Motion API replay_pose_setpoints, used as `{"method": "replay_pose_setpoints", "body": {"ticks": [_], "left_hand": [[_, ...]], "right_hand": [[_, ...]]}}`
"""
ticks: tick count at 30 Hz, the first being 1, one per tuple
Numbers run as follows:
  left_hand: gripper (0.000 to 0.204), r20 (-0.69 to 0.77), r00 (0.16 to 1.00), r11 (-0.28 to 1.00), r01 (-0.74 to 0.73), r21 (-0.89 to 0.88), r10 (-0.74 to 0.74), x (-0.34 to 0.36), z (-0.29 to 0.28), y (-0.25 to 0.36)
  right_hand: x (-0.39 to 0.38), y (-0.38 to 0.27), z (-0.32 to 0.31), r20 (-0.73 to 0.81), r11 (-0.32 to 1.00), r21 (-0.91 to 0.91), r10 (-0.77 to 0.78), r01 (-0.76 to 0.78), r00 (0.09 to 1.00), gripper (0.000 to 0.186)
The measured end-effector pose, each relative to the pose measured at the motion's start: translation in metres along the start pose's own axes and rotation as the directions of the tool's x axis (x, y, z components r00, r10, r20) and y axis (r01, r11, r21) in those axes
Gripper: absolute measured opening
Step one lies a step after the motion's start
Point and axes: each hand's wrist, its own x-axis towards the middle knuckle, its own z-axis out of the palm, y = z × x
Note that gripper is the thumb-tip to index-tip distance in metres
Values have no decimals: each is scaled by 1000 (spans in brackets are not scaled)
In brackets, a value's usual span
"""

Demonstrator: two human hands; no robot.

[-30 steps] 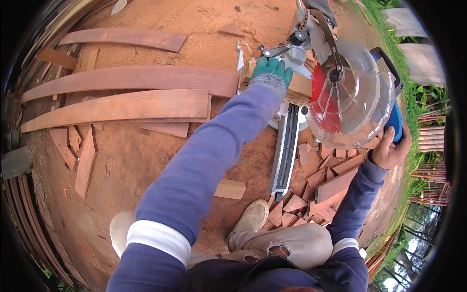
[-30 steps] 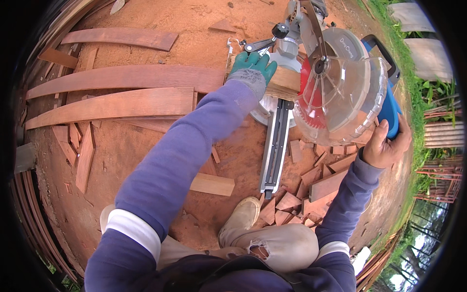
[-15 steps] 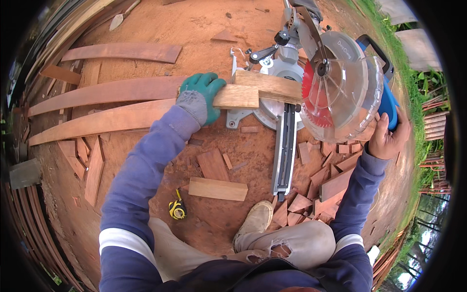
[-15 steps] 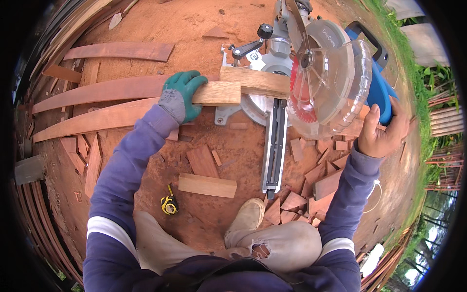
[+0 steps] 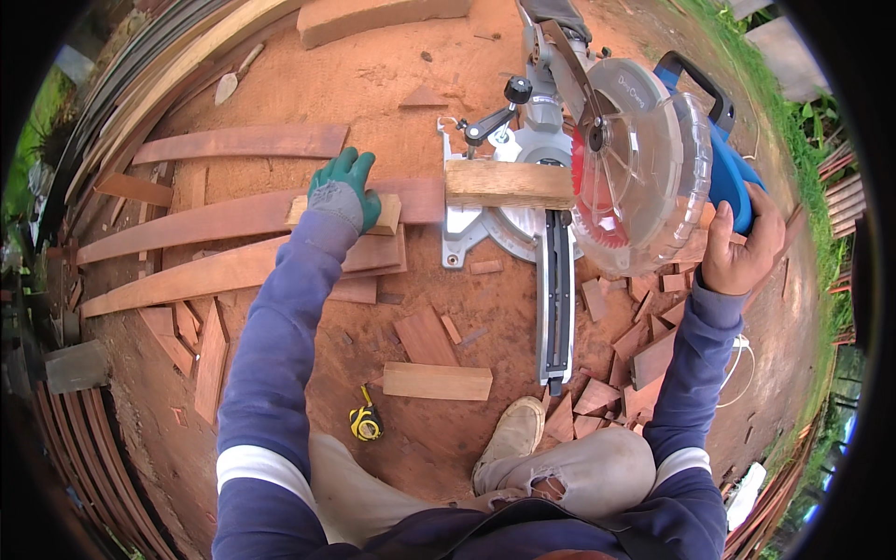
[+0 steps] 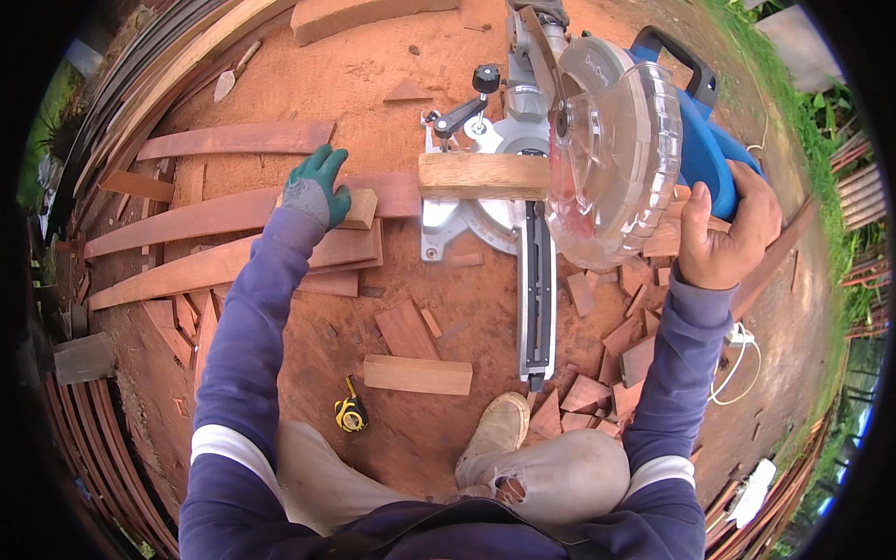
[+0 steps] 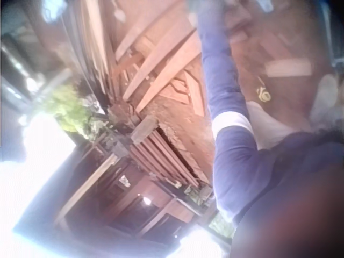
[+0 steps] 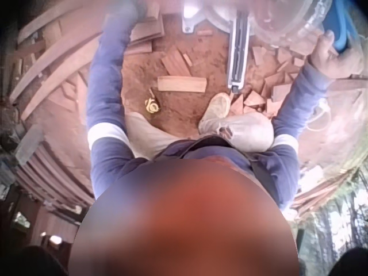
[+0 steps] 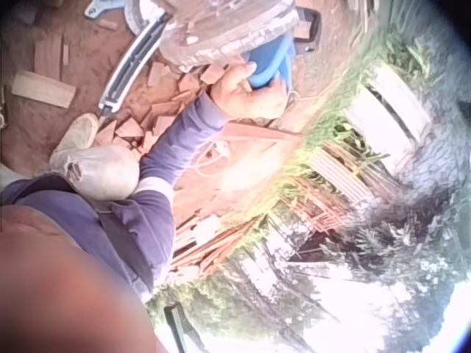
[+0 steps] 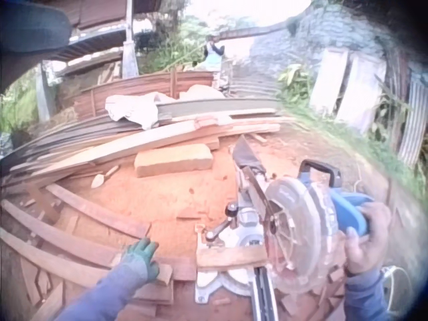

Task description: The person measures a wooden plank with a tape measure, then uses a miter saw to cut the plank into smaller pieces. The person repeatedly positions the wood, lowers the saw blade to cut, and removes the cut pieces.

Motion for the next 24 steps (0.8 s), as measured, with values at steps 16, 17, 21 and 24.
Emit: {"method": "replay_pose_setpoints", "body": {"ticks": [16,17,21,24], "left_hand": [[45,338,936,933,35,-357,94,145,4,146],[46,342,933,921,35,-387,108,143,6,144],[51,302,941,867,21,-498,151,136,11,139],[50,274,954,879,26,-477,120,134,12,140]], "right_hand": [[4,0,-2,-17,1000,-8,-1,1,1000,37],[4,1,-2,-17,1000,-10,1,-1,1000,37],[5,0,-2,-19,1000,-18,-5,5,1000,38],[6,0,-2,-13,1000,-23,-7,6,1000,38]]}}
